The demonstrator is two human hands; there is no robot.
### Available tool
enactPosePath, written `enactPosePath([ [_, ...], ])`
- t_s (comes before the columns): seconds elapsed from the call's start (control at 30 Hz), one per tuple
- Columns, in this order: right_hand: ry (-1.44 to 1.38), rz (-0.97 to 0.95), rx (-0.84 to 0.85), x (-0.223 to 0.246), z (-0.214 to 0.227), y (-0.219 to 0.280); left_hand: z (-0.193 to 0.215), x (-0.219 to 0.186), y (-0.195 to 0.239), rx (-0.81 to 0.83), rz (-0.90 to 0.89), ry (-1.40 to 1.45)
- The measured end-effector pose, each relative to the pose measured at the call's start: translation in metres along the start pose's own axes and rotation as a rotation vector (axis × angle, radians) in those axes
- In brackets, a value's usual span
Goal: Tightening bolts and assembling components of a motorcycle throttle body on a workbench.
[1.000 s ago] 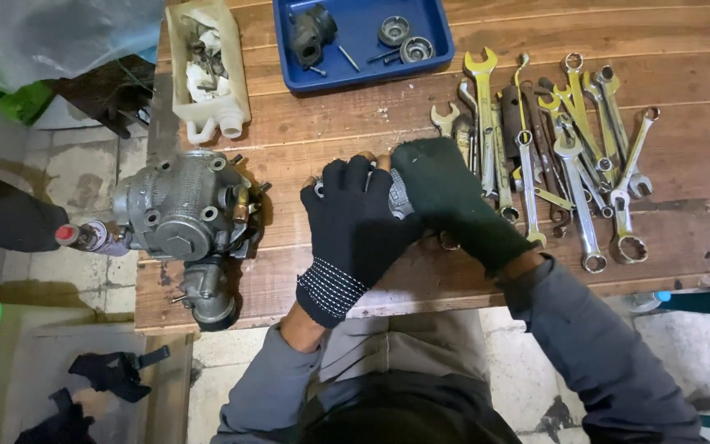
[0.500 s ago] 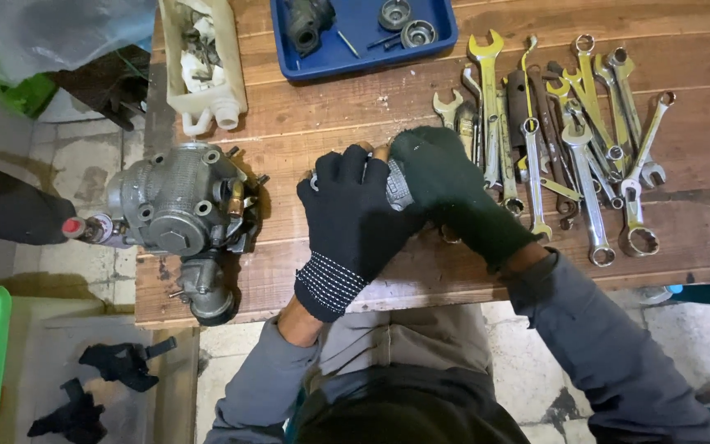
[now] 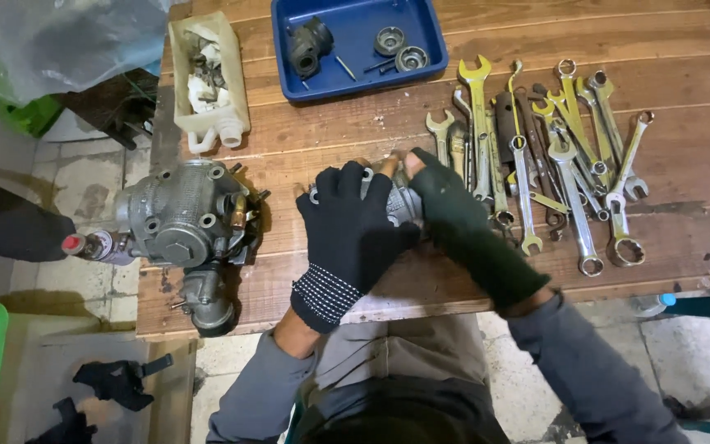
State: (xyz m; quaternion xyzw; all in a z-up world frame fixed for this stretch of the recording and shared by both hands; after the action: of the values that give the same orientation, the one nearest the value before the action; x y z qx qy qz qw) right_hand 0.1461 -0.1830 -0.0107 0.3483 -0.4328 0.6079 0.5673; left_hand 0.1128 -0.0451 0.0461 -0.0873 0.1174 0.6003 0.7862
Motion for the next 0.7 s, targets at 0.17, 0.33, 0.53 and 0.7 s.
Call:
enactPosePath([
  [0.17, -0.02, 0.024, 0.003, -0.001, -0.005, -0.006, -0.003, -0.003, 0.002, 0.018, -0.047, -0.075],
  [0.33, -0.105, -0.015, 0.213, -0.02, -0.023, -0.027, -0.016, 0.003, -0.004, 0.061, -0.014, -0.091],
  [0.53, 0.305, -0.348, -0.221, -0.03, -0.014, -0.021, -0.009, -0.002, -0.004, 0.083, -0.032, -0.088],
  [0.7, 0.205, -0.159, -0.19, -0.017, -0.011, -0.026, 0.003, -0.009, -0.001, 0.005, -0.085, -0.082],
])
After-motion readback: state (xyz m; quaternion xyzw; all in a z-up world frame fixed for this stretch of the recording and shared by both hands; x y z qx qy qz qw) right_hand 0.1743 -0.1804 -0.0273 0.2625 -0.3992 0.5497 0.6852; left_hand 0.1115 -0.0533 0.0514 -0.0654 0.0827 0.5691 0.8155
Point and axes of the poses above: each hand's wrist, its own y-axis away from the middle knuckle, its own z-axis out of the back of the hand, x = y × z, the point moved 9 cm from there along -y, towards the middle knuckle, and after that the axes turned 12 degrees about x, right-handed, at the moved point
